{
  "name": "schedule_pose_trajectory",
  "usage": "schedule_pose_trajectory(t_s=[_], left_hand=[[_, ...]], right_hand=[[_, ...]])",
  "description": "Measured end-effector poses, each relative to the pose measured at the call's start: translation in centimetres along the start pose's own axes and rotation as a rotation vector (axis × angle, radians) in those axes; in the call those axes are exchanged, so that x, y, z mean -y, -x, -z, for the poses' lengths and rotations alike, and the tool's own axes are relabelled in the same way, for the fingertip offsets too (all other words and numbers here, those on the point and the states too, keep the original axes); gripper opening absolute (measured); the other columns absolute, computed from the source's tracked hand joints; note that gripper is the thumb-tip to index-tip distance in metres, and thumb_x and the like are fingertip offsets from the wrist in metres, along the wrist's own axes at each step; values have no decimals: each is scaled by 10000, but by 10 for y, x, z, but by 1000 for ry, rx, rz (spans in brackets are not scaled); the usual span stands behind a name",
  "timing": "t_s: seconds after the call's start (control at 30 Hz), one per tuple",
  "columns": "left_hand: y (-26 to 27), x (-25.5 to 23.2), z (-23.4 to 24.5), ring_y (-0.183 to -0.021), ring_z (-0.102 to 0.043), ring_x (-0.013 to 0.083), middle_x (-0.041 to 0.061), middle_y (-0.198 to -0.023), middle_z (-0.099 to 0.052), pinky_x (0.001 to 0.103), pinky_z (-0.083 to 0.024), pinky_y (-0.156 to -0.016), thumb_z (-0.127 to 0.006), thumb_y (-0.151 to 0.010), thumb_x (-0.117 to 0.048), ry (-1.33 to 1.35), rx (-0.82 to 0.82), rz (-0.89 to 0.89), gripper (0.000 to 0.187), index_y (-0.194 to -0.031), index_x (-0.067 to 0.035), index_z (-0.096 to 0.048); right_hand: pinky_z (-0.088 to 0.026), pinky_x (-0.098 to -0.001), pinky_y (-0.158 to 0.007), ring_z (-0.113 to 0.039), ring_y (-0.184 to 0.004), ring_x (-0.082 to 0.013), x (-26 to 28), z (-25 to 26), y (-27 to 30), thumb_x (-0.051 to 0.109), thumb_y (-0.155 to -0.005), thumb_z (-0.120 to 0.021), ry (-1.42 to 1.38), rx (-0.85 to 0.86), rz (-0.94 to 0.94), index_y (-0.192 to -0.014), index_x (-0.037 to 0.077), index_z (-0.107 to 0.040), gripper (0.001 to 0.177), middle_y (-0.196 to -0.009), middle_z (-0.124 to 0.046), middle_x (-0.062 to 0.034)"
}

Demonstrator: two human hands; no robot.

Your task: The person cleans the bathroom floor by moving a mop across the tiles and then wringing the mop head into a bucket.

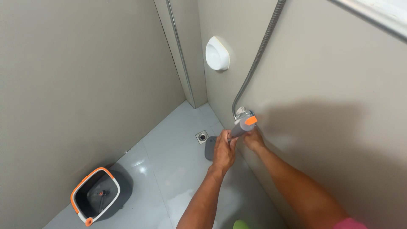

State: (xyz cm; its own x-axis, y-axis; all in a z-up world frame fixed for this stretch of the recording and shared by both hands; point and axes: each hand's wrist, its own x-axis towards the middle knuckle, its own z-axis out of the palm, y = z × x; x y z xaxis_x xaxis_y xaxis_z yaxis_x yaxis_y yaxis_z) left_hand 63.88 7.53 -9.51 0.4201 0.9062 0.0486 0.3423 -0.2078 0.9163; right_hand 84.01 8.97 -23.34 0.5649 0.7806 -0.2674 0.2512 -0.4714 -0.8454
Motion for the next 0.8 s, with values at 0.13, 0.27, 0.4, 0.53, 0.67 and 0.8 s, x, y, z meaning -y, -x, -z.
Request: schedule_pose_trajectory(t_s=[0.13, 0.27, 0.4, 0.53, 0.67, 0.8], left_hand=[[-2, 6, -13, -1196, -577, 379, 189, -1238, -623, 478, -472, -982, -644, -969, -177, -12, -12, 4, 323, -1264, -99, -538], [-4, 11, -22, -1186, -603, 354, 165, -1221, -650, 461, -489, -977, -621, -971, -159, -7, 29, 42, 330, -1283, -106, -528], [-9, 13, -24, -1176, -604, 351, 158, -1192, -674, 460, -491, -971, -625, -973, -166, 0, 22, -20, 292, -1248, -98, -552], [-16, 12, -22, -1159, -598, 350, 160, -1185, -659, 466, -492, -953, -633, -991, -237, -33, 22, -9, 280, -1220, -96, -554], [-25, 15, -25, -1159, -605, 348, 152, -1193, -661, 464, -493, -954, -640, -984, -270, -19, 19, 14, 278, -1185, -94, -566], [-24, 23, -31, -1176, -593, 362, 159, -1213, -643, 470, -485, -958, -632, -976, -240, -30, 21, 0, 280, -1207, -98, -561]], right_hand=[[-569, -401, -681, -696, -855, -208, -1, 6, 0, 149, -959, -580, -213, 6, -260, -1307, 164, -554, 350, -1122, -687, -43], [-584, -369, -716, -695, -907, -175, -24, 4, -22, 173, -969, -626, -395, 40, -324, -1295, 167, -586, 329, -1158, -681, -24], [-558, -360, -736, -682, -909, -176, -20, 3, -33, 181, -973, -658, -576, 1, -399, -1288, 163, -579, 325, -1161, -675, -37], [-573, -332, -697, -690, -831, -189, -14, -10, -35, 78, -960, -641, -637, -147, -369, -1257, 135, -531, 322, -1067, -683, -73], [-553, -317, -611, -711, -728, -201, -27, -16, -41, -6, -934, -660, -687, -186, -230, -1231, 40, -493, 344, -957, -701, -124], [-540, -315, -541, -684, -699, -169, -22, -19, -39, -64, -891, -634, -603, -294, -194, -1227, 81, -547, 376, -970, -705, -75]])
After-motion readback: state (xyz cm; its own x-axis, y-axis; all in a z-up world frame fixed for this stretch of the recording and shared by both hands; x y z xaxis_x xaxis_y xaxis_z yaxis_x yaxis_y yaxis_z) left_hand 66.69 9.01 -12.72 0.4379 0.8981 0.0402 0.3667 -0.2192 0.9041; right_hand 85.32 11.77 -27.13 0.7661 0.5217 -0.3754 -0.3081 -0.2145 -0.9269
